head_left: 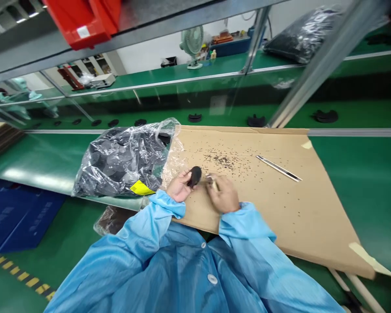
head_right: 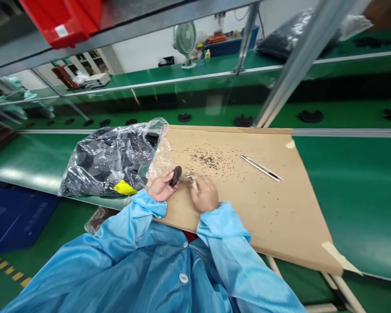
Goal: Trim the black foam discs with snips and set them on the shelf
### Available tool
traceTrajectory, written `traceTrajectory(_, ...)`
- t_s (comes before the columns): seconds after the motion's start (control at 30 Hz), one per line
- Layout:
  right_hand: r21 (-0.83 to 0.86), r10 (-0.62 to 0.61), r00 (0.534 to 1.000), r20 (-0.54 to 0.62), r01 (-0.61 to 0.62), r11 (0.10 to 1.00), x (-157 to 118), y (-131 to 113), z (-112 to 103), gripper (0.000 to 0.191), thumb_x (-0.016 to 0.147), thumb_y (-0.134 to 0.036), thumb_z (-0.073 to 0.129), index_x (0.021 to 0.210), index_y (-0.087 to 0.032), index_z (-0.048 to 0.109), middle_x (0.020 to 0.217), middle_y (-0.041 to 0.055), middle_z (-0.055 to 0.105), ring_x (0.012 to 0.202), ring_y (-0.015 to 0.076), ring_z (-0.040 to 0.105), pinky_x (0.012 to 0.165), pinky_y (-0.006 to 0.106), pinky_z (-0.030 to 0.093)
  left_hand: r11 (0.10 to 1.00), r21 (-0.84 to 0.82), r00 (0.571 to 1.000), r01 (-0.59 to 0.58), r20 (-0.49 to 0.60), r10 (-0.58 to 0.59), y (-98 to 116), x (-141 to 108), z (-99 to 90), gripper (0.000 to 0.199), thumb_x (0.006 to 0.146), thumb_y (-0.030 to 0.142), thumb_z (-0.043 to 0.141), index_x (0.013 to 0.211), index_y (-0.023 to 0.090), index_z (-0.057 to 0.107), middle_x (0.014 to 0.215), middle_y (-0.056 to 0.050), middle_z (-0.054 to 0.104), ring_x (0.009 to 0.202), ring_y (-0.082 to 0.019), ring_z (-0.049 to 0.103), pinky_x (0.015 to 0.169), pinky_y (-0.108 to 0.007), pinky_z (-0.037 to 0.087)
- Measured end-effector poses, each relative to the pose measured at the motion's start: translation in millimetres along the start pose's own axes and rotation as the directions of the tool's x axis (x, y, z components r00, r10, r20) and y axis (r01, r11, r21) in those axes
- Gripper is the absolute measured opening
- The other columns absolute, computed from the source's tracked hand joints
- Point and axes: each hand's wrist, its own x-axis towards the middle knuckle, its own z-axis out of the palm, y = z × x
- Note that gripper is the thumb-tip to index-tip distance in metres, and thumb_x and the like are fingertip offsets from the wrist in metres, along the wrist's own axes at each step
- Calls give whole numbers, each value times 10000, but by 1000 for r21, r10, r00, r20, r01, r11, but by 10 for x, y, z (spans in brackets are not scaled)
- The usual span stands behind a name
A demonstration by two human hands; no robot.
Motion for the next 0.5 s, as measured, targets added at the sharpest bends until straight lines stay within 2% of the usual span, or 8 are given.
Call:
traceTrajectory(0.1,133,223,952,-209,-198,971,78,95,-55,361,832,-350,534,1148,-178,564,1000,107,624,928,245,576,843,406,461,999,3,998,-47,30,47,-17,-30,1,291,689,129,724,934,164,570,847,-36,628,702,-138,596,625,-282,477)
traceTrajectory(0.17,148,306,915,-263,-276,950,153,111,-126,402,819,-377,545,1154,-155,556,991,118,624,909,239,576,838,403,454,996,3,996,-89,15,88,-23,-54,-23,333,648,120,752,923,156,569,845,-32,622,704,-127,594,632,-268,475)
traceTrajectory(0.23,139,354,898,-262,-327,935,246,73,-209,398,812,-390,546,1127,-148,569,962,118,634,874,230,579,815,389,451,991,14,991,-134,-4,134,-23,-86,-52,404,615,122,777,966,154,579,817,-15,612,645,-92,568,560,-209,431)
traceTrajectory(0.3,124,370,912,-178,-352,928,357,-13,-273,355,797,-403,553,1055,-163,599,870,86,646,796,214,582,750,363,459,989,41,990,-139,15,139,-17,-138,-79,480,600,132,790,1031,167,581,754,14,591,543,-53,510,469,-175,355)
traceTrajectory(0.37,109,328,944,-14,-325,939,483,-135,-281,305,775,-395,564,987,-182,615,792,47,647,721,196,580,673,328,459,991,79,993,-105,63,100,-4,-234,-110,505,589,132,795,1045,180,584,704,32,575,478,-40,468,428,-172,311)
traceTrajectory(0.43,95,227,961,161,-244,965,604,-283,-202,244,766,-346,561,948,-194,618,775,29,651,683,180,578,630,299,448,990,124,991,-64,121,49,18,-380,-160,469,579,133,798,1005,166,605,686,18,589,475,-55,490,435,-185,335)
traceTrajectory(0.5,70,99,949,299,-126,990,698,-447,-28,171,773,-277,540,906,-203,616,781,23,656,671,168,571,616,280,431,984,175,984,-19,180,-13,47,-567,-240,396,581,159,801,940,130,634,649,-15,607,504,-95,541,468,-211,388)
